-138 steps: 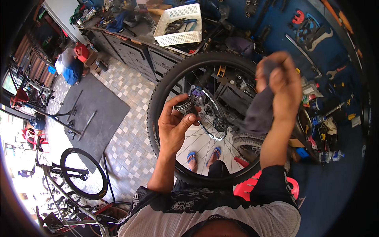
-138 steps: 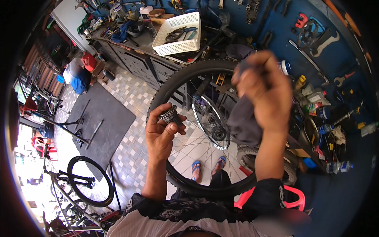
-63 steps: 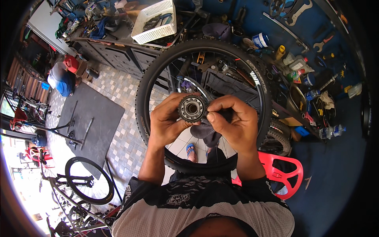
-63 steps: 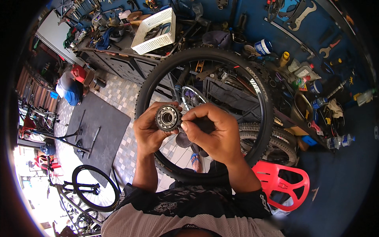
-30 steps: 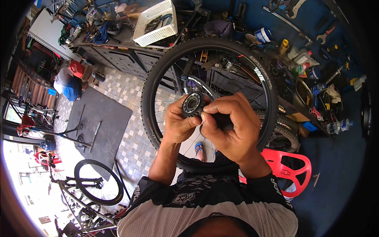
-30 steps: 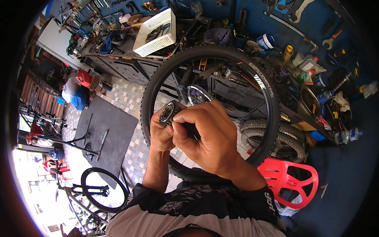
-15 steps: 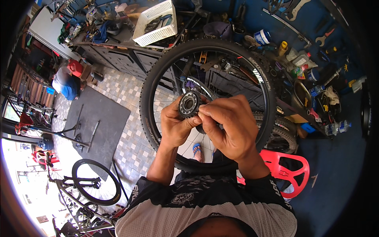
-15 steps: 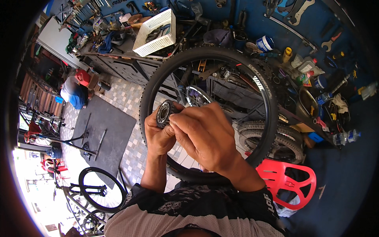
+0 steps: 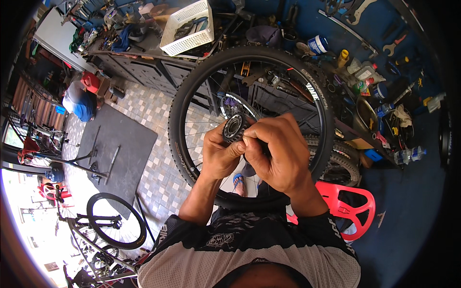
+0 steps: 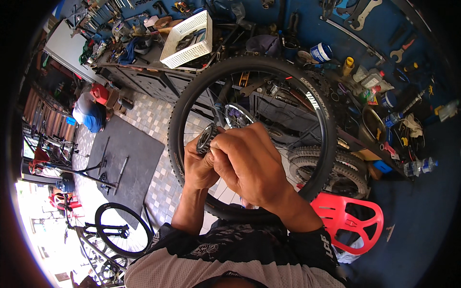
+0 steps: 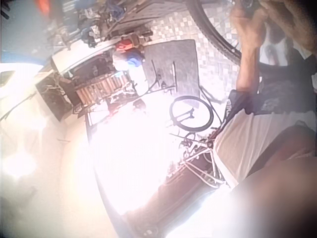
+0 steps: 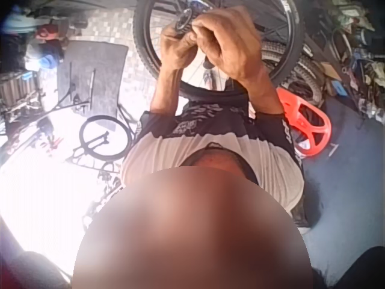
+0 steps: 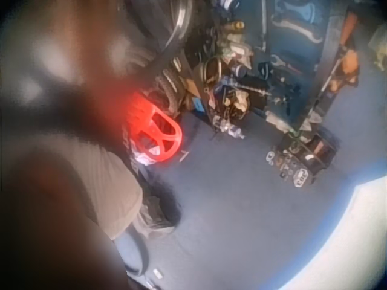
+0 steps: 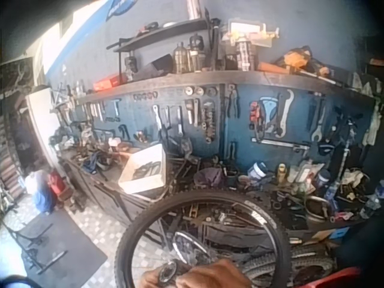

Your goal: The person holds a bicycle wheel hub and repeatedly removes and replaces a small metal ring or seal with their fingers. They rotate the hub to inspect it from different angles while working in a cluttered workshop.

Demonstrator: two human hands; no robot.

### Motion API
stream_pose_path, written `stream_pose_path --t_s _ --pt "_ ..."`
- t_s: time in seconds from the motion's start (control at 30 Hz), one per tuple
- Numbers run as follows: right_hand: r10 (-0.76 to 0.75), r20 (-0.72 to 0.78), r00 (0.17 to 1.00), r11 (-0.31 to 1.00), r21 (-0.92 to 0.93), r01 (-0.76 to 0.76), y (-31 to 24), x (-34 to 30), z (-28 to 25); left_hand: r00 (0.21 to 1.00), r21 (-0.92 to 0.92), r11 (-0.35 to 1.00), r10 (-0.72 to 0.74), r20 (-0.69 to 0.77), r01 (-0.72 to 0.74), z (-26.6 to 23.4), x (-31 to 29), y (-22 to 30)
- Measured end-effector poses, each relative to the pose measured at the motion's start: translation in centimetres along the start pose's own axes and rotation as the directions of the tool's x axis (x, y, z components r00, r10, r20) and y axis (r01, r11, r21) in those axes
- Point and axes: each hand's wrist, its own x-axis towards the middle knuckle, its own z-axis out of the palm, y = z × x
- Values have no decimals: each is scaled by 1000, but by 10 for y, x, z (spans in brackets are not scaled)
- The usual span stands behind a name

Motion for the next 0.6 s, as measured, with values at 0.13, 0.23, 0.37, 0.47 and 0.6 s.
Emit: stream_pose_path --t_s 0.13,0.23,0.37,0.47,0.6 --pt "48 14 999 998 34 -48 -5 1 -3 999 24 999 33 24 -34 0 3 -1" --pt "95 45 994 986 130 -100 -4 2 -7 996 -30 999 45 74 -43 -1 4 -3" --pt "206 89 974 910 348 -224 -2 -3 -15 997 -143 989 -19 69 29 0 5 -2" --pt "323 72 944 773 556 -307 -3 -6 -11 999 -80 996 -45 26 47 -5 4 -3" --pt "390 99 915 706 606 -366 -2 -11 -17 998 -127 992 -3 59 10 0 10 -4"
